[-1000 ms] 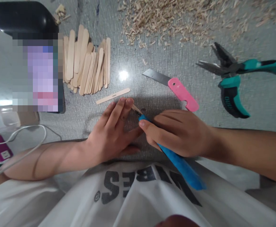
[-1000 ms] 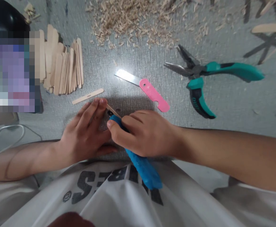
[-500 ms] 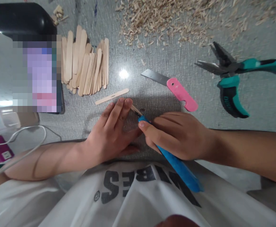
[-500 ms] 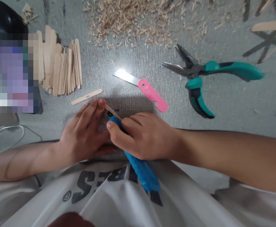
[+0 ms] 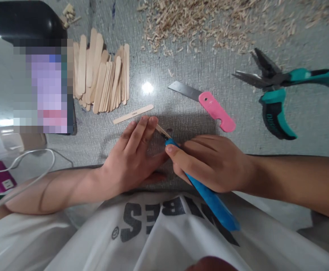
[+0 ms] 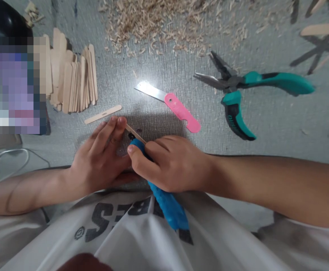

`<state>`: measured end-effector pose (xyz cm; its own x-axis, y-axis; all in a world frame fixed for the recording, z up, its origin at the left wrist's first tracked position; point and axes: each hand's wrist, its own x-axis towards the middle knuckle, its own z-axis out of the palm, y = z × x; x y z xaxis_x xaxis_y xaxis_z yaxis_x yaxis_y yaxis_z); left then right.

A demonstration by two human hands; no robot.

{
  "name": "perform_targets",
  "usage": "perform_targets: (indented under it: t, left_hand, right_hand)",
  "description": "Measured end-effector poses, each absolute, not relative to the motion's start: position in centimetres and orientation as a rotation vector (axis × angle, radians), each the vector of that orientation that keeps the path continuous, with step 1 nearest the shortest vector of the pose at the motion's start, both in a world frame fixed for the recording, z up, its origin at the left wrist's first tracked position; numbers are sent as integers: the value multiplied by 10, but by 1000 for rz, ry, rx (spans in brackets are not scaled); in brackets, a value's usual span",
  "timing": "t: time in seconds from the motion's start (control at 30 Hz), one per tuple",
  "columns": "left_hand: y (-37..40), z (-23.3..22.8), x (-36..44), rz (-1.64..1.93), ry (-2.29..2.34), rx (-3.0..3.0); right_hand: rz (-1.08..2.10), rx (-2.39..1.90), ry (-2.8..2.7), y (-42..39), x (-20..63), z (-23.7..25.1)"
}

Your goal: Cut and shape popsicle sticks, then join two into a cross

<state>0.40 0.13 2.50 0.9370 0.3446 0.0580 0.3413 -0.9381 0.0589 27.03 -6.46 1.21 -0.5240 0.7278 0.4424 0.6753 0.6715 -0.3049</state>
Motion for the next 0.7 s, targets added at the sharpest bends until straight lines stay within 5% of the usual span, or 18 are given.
perform_targets:
  t: [0.7]
  left_hand:
    - [0,24,2,96,541,2981]
  right_hand:
    - [117,-1091,-2332,-65,270,16]
